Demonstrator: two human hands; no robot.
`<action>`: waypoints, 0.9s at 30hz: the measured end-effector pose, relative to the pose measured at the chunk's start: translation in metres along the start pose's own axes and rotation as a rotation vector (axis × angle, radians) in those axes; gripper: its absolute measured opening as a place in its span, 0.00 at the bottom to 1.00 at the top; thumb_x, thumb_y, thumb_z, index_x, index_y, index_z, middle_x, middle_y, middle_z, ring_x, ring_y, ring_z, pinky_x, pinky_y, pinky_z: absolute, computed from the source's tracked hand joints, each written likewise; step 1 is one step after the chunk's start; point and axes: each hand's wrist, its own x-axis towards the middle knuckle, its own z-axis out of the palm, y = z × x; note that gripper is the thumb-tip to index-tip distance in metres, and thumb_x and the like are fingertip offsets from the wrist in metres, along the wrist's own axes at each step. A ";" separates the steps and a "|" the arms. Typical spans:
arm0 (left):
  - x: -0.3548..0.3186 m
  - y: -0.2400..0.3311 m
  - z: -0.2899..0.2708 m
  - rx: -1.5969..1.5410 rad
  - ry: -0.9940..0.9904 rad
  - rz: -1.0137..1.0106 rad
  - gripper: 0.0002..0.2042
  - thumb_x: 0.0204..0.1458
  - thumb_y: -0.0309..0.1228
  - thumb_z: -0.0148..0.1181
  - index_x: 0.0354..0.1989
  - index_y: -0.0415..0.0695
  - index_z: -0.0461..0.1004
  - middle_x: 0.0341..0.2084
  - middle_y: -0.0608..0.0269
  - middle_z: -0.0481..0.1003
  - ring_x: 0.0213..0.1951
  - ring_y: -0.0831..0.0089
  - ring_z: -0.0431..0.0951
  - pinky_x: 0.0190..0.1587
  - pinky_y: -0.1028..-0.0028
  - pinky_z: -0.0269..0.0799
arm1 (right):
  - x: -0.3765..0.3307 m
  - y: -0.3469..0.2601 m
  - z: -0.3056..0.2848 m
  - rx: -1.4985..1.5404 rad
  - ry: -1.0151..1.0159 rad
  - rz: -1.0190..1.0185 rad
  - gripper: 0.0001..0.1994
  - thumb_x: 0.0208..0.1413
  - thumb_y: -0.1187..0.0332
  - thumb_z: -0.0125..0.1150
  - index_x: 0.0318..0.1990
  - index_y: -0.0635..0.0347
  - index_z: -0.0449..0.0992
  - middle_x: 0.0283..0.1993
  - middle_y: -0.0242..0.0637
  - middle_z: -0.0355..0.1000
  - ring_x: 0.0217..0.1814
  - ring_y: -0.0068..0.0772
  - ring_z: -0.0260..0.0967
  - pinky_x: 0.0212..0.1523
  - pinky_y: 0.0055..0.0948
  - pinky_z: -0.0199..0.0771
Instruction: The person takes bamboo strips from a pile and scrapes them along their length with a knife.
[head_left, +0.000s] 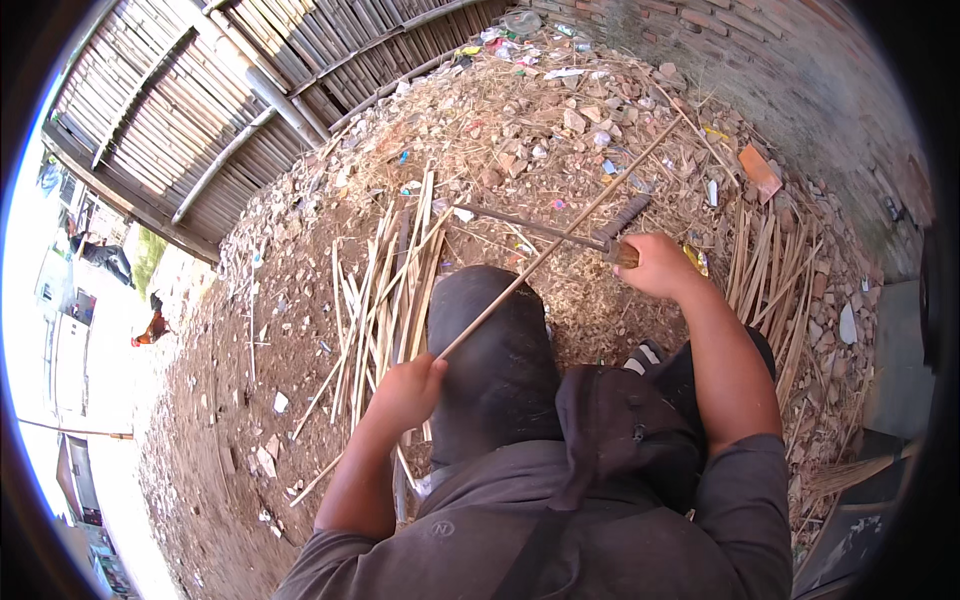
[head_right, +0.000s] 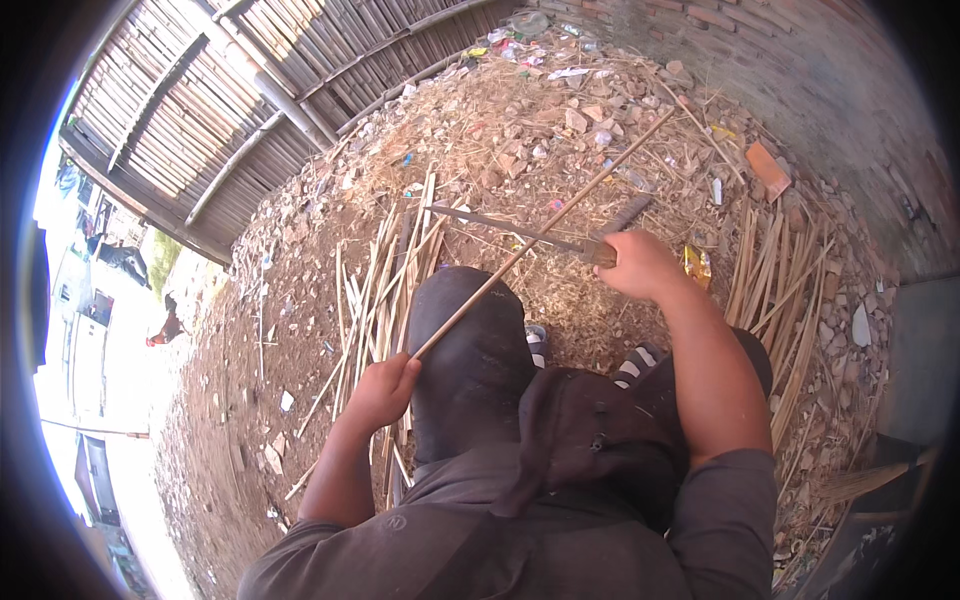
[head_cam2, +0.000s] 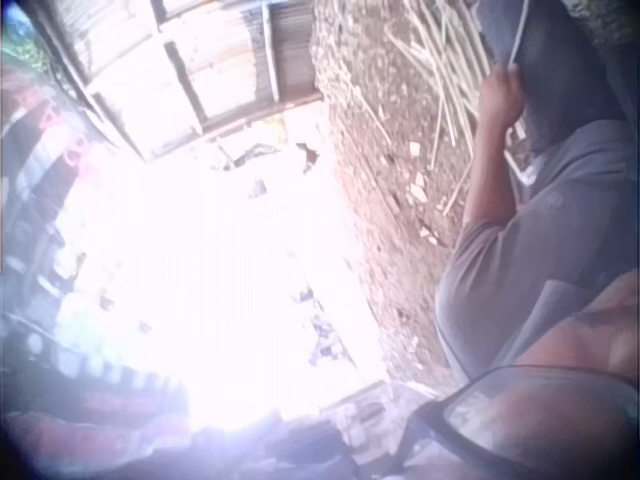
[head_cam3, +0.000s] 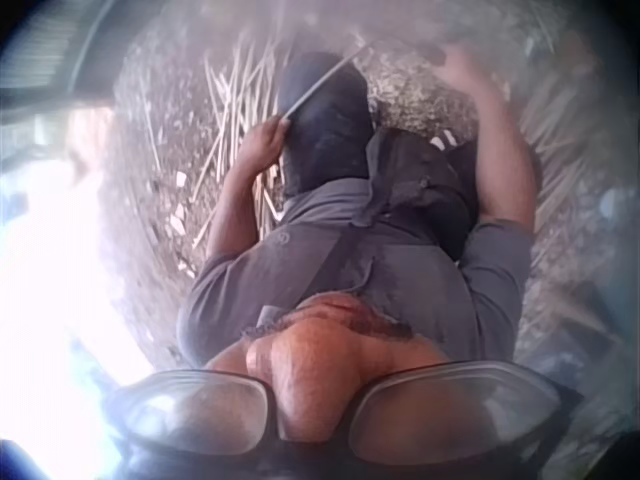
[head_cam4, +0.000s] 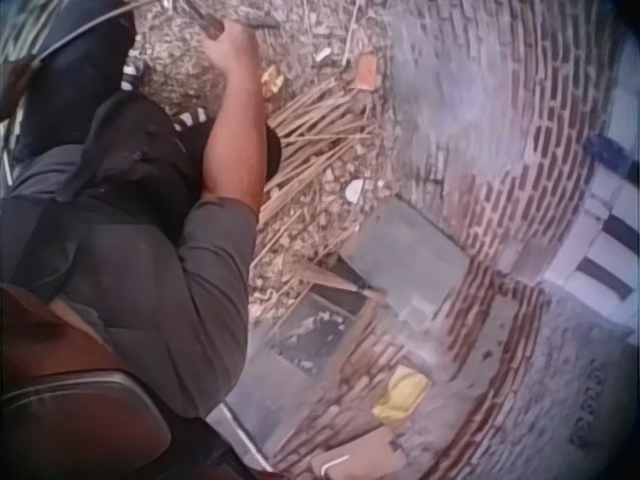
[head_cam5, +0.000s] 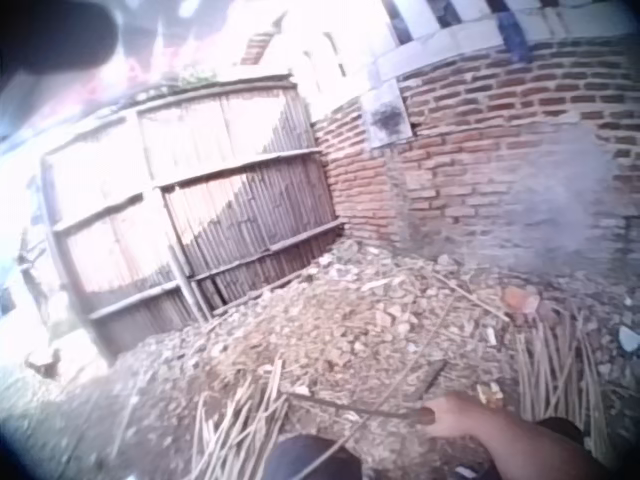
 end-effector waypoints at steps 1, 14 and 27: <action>0.000 0.001 -0.001 0.003 -0.008 0.005 0.20 0.67 0.43 0.43 0.36 0.37 0.72 0.29 0.35 0.77 0.38 0.35 0.76 0.43 0.44 0.69 | 0.000 0.000 0.000 -0.006 0.003 0.002 0.13 0.46 0.62 0.70 0.34 0.62 0.78 0.26 0.47 0.74 0.30 0.51 0.73 0.34 0.43 0.70; 0.010 -0.015 -0.001 -0.109 0.046 0.099 0.18 0.66 0.39 0.48 0.29 0.36 0.68 0.20 0.41 0.71 0.27 0.42 0.74 0.32 0.54 0.68 | 0.019 0.034 0.002 0.001 0.063 0.174 0.10 0.46 0.65 0.63 0.35 0.60 0.77 0.31 0.49 0.76 0.36 0.54 0.76 0.39 0.48 0.75; 0.006 -0.030 0.000 -0.218 -0.020 0.052 0.19 0.67 0.40 0.48 0.28 0.37 0.68 0.15 0.50 0.66 0.19 0.60 0.66 0.27 0.61 0.64 | 0.023 0.032 -0.005 0.055 0.039 0.291 0.15 0.45 0.66 0.64 0.41 0.62 0.79 0.29 0.44 0.77 0.31 0.43 0.77 0.36 0.41 0.75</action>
